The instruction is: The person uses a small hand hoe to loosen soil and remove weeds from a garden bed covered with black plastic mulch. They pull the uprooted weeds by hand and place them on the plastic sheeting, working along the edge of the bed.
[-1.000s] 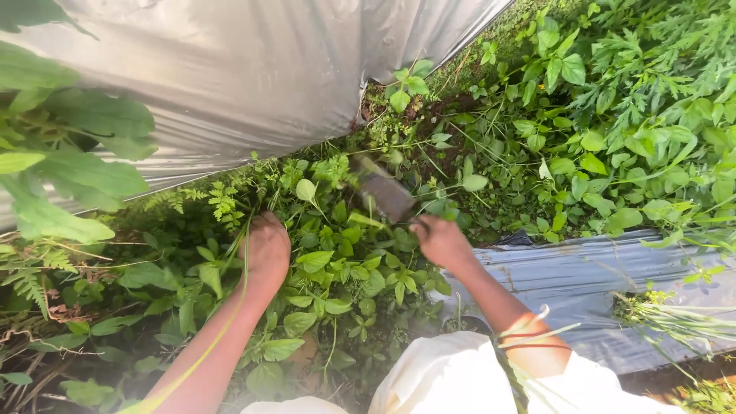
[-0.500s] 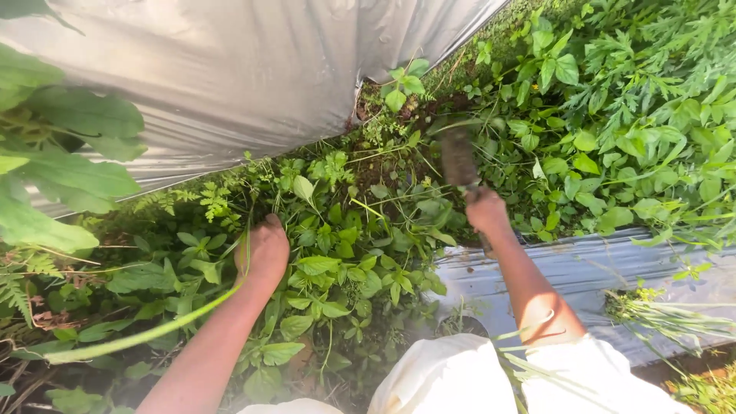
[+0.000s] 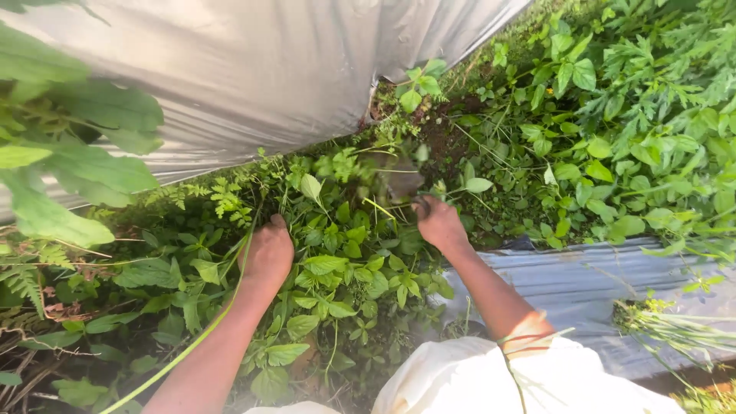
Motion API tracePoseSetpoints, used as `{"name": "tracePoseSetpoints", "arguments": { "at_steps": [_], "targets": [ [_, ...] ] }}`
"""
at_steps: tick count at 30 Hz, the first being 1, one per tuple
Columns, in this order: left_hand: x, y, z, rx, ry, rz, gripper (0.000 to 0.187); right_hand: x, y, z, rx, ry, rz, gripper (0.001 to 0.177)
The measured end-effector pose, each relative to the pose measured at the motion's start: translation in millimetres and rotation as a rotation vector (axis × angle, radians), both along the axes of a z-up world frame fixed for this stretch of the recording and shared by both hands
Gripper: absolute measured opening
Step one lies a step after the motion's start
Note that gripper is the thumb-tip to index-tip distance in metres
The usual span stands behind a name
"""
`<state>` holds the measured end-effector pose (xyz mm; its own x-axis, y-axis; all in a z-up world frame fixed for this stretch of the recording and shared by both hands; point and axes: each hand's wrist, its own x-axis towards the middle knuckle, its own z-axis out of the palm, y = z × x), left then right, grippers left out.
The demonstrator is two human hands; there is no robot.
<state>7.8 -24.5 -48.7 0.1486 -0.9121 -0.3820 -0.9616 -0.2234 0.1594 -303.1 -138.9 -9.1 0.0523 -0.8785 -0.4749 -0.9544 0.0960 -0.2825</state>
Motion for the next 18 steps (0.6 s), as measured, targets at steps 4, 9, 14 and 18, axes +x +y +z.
{"name": "tracePoseSetpoints", "arguments": {
  "at_steps": [4, 9, 14, 18],
  "targets": [
    [1.2, -1.2, 19.4, 0.012, 0.021, 0.033, 0.038, 27.1, 22.6, 22.9, -0.094, 0.011, 0.190, 0.035],
    [6.0, 1.0, 30.5, 0.048, 0.050, 0.036, 0.040, 39.4, 25.6, 34.6, 0.005, -0.123, 0.164, 0.029],
    [-0.2, 7.7, 18.3, 0.063, 0.037, 0.026, 0.040, 42.8, 24.4, 14.3, 0.031, -0.025, 0.303, 0.024],
    [3.1, 2.5, 19.8, 0.104, 0.061, 0.021, 0.043, 48.8, 16.0, -2.3, -0.009, -0.132, 0.215, 0.035]
  ]
}}
